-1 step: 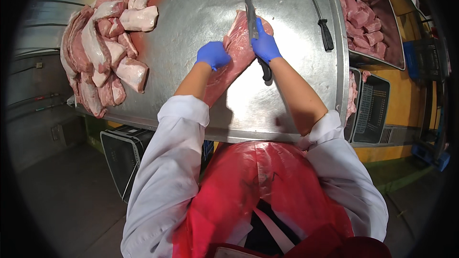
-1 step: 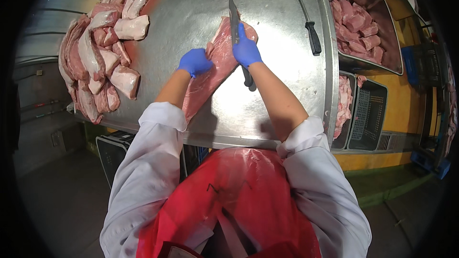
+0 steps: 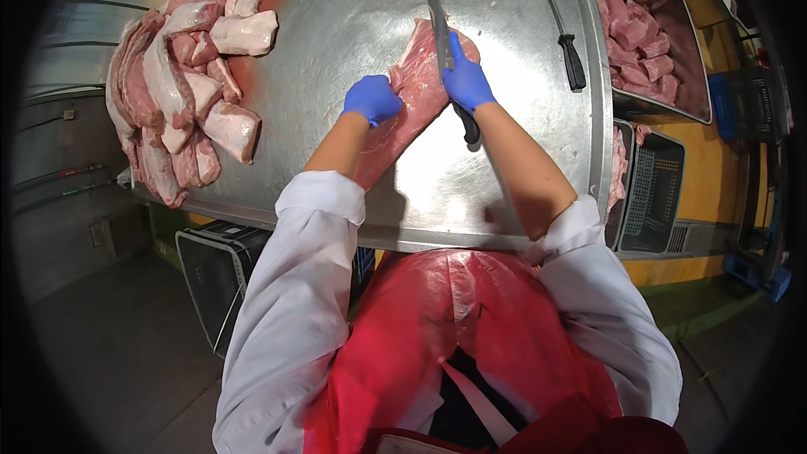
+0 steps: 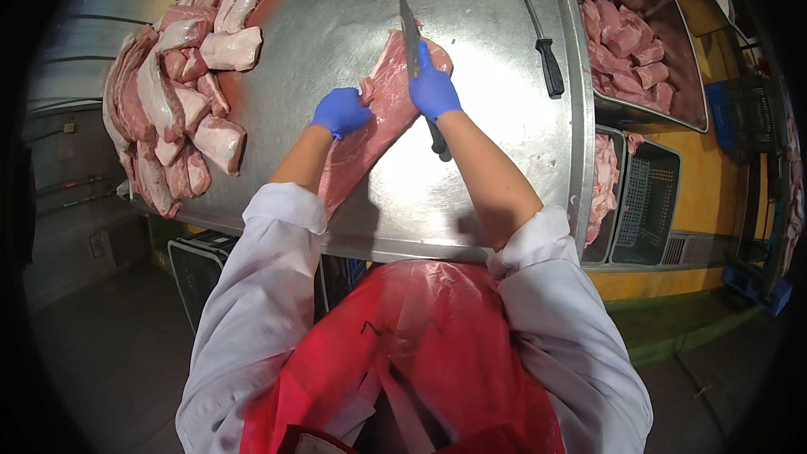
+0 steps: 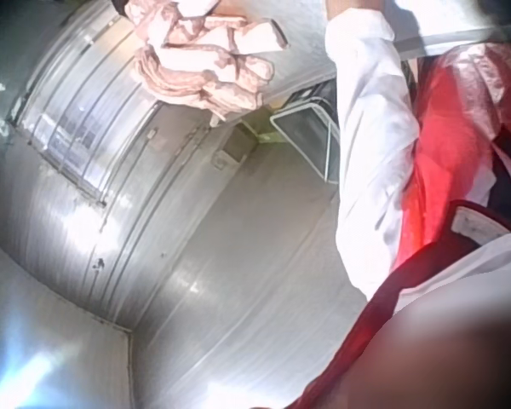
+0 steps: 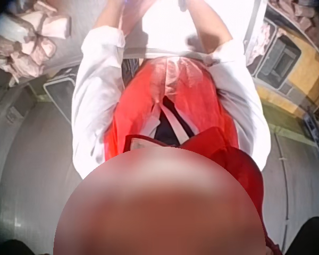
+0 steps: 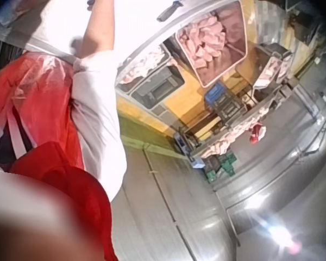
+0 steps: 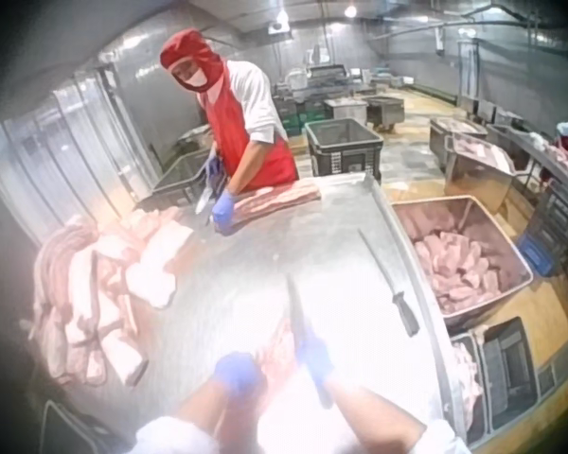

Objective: The person trims fat and sinew from pork loins using a knife and places the trimmed pieces into a metal tray. The person repeatedly handles multiple pork loins, separating fat and meat, and organizes the trimmed meat on the table.

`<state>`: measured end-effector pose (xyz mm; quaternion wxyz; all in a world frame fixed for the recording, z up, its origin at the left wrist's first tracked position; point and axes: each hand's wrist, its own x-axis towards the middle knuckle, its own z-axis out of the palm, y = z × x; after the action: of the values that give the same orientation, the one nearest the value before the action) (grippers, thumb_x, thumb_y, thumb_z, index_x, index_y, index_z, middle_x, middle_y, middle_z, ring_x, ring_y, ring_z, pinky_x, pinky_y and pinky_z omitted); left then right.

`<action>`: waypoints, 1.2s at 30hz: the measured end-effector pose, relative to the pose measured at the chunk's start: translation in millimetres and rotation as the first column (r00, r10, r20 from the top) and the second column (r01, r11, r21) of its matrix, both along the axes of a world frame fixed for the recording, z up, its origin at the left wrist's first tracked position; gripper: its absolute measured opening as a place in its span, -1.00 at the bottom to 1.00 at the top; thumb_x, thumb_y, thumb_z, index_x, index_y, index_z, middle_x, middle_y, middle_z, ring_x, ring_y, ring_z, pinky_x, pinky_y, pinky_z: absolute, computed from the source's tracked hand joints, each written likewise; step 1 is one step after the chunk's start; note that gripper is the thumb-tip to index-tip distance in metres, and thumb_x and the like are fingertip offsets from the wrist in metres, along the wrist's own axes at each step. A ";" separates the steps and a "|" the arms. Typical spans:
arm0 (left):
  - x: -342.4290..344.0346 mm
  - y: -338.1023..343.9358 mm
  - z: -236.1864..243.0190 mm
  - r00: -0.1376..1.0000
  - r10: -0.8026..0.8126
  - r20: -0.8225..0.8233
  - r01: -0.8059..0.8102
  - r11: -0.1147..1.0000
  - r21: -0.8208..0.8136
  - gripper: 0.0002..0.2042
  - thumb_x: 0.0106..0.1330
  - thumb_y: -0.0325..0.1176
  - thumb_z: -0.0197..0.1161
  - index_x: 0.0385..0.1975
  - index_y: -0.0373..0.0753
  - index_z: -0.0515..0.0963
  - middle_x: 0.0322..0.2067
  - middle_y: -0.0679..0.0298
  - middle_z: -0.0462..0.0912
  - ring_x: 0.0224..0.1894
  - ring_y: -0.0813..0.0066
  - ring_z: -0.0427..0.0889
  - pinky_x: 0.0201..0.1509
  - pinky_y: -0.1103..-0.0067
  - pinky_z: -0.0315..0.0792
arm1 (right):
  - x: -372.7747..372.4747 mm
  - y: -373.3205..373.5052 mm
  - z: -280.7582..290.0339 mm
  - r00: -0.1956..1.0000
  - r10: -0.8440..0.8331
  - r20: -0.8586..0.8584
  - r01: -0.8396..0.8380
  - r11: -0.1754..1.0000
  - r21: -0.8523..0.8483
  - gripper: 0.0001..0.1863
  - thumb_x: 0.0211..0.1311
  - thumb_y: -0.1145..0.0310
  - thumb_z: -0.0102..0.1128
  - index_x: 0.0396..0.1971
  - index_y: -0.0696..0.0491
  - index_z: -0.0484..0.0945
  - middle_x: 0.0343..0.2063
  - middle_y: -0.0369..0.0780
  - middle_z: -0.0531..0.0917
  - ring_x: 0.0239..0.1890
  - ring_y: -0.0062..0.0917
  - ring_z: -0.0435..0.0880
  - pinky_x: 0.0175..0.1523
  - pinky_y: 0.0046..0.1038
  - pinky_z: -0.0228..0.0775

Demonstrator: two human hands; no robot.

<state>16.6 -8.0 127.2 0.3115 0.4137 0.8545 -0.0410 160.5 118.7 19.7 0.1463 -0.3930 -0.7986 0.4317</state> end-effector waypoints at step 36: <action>-81.5 -177.6 150.0 0.479 -0.267 0.836 -0.878 -0.135 0.459 -0.84 0.41 -0.38 0.13 -0.13 -0.24 0.60 -0.24 0.34 0.63 -0.25 0.56 0.61 -0.17 0.61 0.51 | 2.6 -250.7 79.3 0.741 0.668 0.061 -0.575 0.680 -0.455 -0.17 0.30 0.36 -0.08 0.54 -0.11 -0.17 -0.48 0.03 0.69 -0.58 -0.29 0.69 -0.39 -0.31 0.57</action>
<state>-64.9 -185.6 277.2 0.2389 0.1885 0.4596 0.8344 163.0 -132.0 99.0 -0.1854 -0.1632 -0.7874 0.5647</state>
